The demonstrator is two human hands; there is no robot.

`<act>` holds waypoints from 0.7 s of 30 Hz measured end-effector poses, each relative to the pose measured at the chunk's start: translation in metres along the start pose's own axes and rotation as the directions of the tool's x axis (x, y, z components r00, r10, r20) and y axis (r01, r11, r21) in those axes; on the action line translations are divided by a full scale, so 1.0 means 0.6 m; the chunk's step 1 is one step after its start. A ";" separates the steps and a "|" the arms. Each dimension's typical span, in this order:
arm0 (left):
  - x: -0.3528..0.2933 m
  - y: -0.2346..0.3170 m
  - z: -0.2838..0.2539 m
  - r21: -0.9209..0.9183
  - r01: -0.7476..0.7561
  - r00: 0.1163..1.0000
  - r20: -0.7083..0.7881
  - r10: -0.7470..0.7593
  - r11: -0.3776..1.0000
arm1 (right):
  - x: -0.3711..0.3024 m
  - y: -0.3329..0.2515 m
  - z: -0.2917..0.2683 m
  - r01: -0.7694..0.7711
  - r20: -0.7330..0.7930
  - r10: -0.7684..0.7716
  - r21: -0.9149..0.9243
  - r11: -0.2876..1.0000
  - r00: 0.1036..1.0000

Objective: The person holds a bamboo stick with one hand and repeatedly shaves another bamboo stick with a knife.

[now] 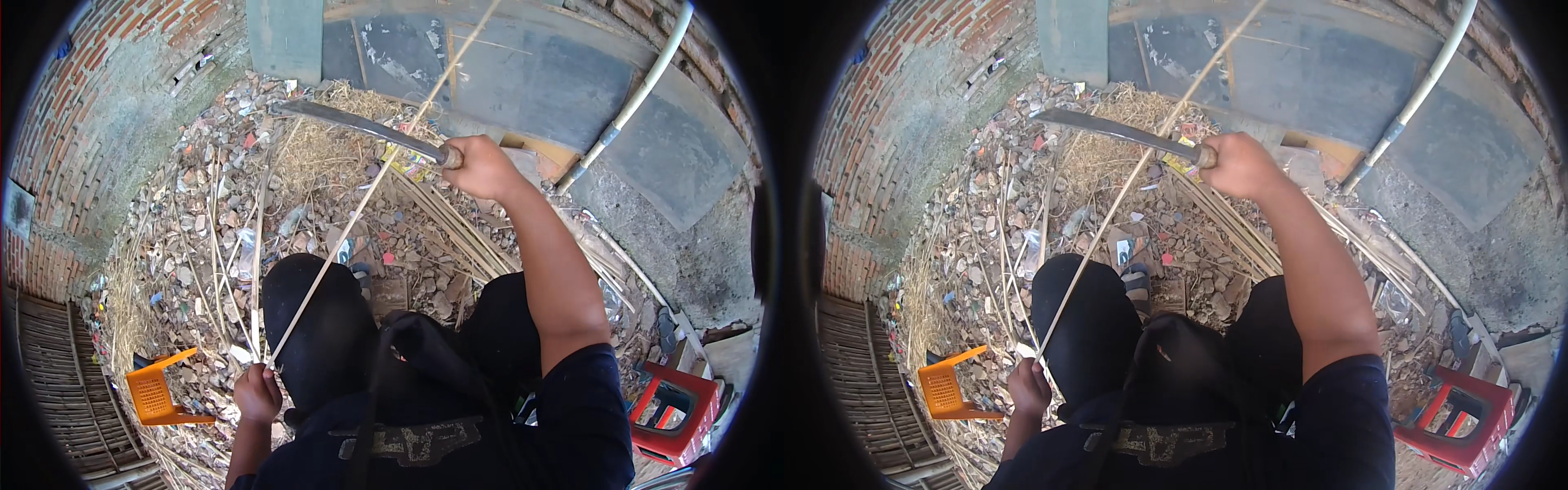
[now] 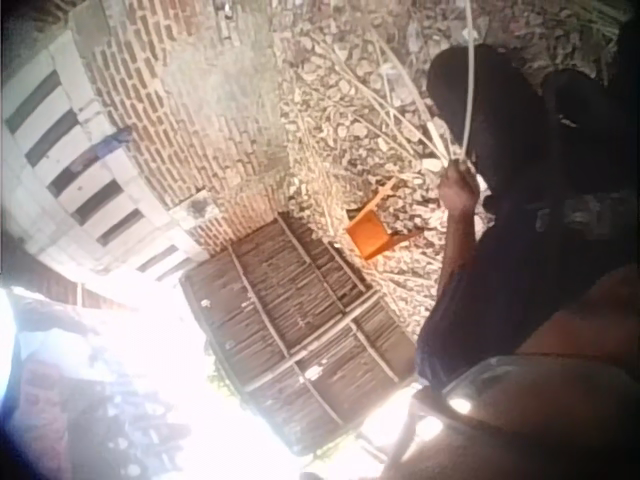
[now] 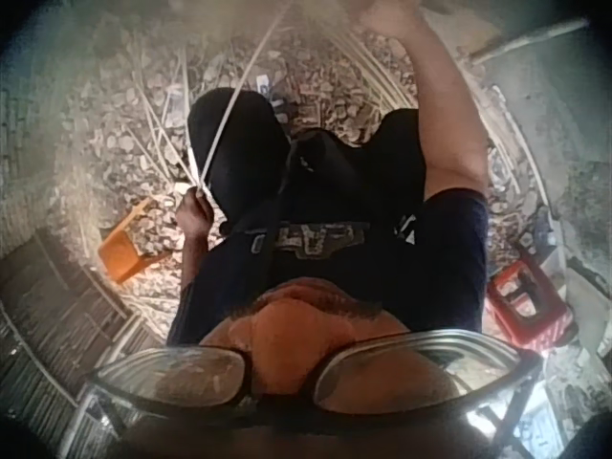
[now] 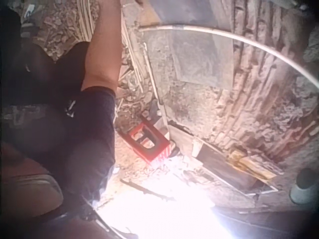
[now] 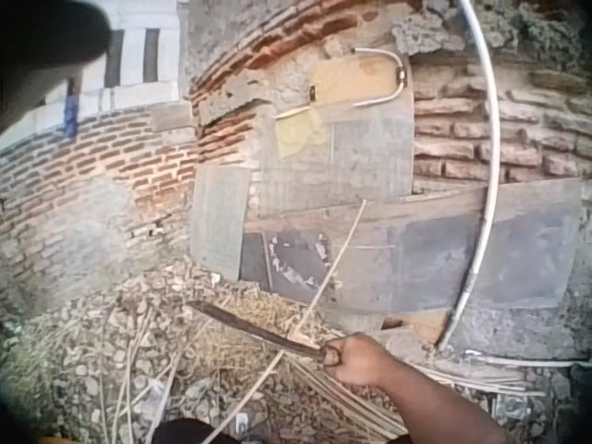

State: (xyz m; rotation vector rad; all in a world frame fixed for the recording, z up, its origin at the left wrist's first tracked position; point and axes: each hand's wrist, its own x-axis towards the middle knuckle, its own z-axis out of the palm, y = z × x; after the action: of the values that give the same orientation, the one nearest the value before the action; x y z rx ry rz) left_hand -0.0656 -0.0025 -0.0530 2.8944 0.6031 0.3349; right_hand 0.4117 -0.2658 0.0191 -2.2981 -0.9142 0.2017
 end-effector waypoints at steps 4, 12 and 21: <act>-0.011 0.011 -0.011 0.020 0.031 1.000 0.006 -0.031 0.999 | -0.018 -0.044 0.008 0.126 -0.023 -0.127 -0.036 0.991 0.992; -0.005 0.011 -0.007 0.062 -0.010 0.999 -0.037 0.012 0.998 | 0.010 0.027 -0.006 -0.063 -0.002 0.063 -0.081 0.995 0.998; 0.008 -0.006 0.003 -0.009 -0.078 0.994 -0.074 0.078 0.997 | -0.003 0.027 0.003 0.125 -0.032 -0.132 -0.177 0.976 0.991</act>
State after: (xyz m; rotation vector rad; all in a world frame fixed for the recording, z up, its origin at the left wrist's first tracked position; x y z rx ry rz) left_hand -0.0625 0.0026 -0.0547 2.9100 0.4981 0.4563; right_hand 0.4189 -0.2752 0.0075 -2.3818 -1.0920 0.0160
